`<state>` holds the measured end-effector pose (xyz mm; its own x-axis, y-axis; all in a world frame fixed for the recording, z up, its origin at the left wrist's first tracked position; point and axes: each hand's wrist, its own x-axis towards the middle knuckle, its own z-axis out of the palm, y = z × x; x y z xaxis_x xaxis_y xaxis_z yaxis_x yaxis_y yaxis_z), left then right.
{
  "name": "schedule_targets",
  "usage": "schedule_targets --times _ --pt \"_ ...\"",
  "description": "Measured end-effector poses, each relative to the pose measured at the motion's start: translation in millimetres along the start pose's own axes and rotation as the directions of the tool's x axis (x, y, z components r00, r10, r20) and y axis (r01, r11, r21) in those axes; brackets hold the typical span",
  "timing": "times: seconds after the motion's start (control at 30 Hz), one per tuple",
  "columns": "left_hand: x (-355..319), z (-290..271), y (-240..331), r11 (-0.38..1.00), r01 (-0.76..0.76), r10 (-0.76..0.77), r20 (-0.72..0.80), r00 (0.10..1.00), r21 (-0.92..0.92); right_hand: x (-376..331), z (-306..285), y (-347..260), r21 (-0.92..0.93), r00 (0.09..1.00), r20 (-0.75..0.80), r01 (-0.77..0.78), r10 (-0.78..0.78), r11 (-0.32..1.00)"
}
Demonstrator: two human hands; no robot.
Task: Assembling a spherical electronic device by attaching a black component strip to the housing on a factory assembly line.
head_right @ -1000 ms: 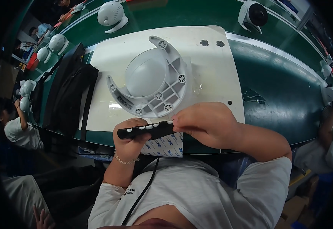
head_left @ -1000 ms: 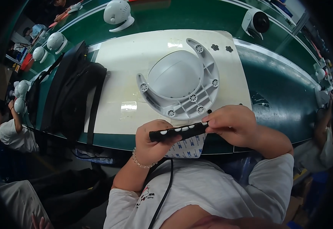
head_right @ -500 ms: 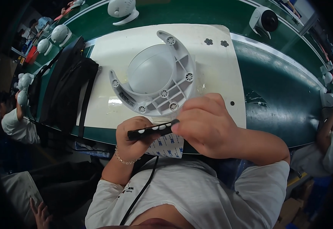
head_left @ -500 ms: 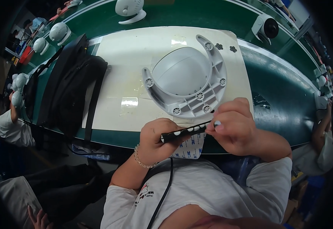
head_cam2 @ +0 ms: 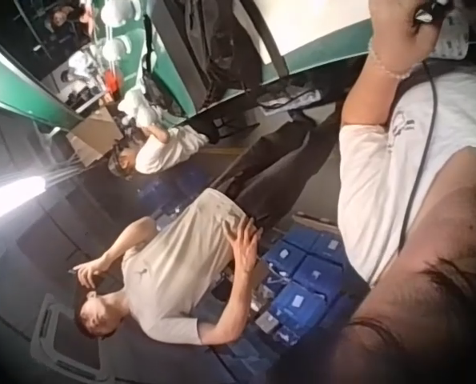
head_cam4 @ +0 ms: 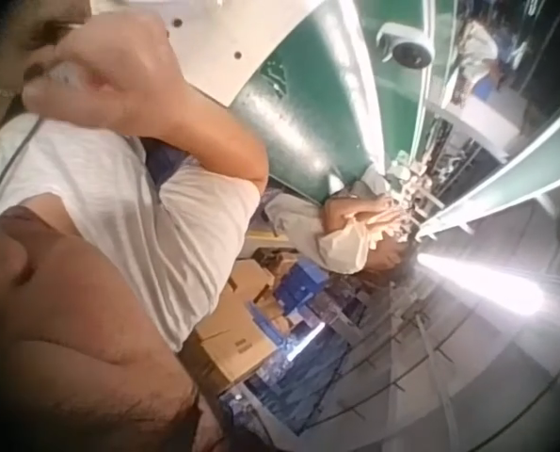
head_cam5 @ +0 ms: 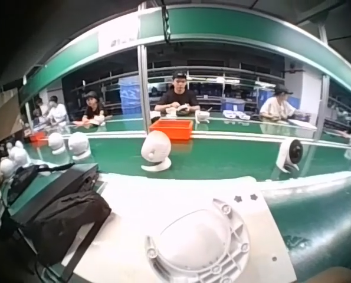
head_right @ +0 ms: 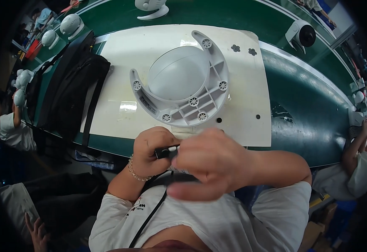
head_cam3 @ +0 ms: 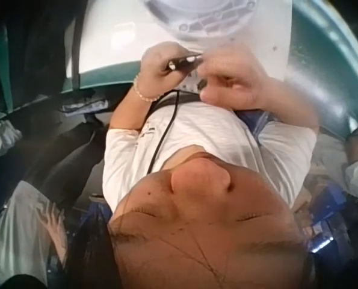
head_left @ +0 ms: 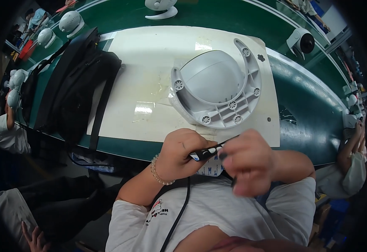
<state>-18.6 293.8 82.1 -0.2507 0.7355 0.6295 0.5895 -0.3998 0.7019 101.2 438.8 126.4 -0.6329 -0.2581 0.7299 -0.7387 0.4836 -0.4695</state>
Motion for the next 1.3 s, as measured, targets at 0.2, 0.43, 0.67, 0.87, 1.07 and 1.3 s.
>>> schedule_targets --times 0.2,0.43,0.67,0.87,1.07,1.3 --pt "-8 1 3 1.000 0.013 -0.015 -0.097 0.995 -0.026 8 -16 9 -0.048 0.969 -0.217 -0.131 0.118 0.990" --pt "-10 4 2 0.959 0.026 0.038 -0.219 0.975 0.281 17 -20 16 -0.207 0.946 -0.262 -0.247 0.189 0.947" --pt "3 19 -4 0.949 -0.106 0.169 -0.194 0.966 0.298 8 -27 20 -0.613 0.978 -0.207 -0.098 -0.039 0.784" --pt "1 29 -6 0.964 -0.034 0.102 -0.251 0.963 0.263 0 -23 8 -0.747 0.995 -0.023 0.045 -0.093 0.663" --pt "7 32 3 0.999 0.020 -0.025 -0.203 0.979 -0.028 1 -16 -3 -0.753 1.000 0.020 -0.001 0.024 0.658" --pt "11 29 4 0.976 -0.058 0.034 -0.114 0.993 -0.210 12 -37 -11 -0.541 0.972 0.049 -0.168 0.230 0.824"
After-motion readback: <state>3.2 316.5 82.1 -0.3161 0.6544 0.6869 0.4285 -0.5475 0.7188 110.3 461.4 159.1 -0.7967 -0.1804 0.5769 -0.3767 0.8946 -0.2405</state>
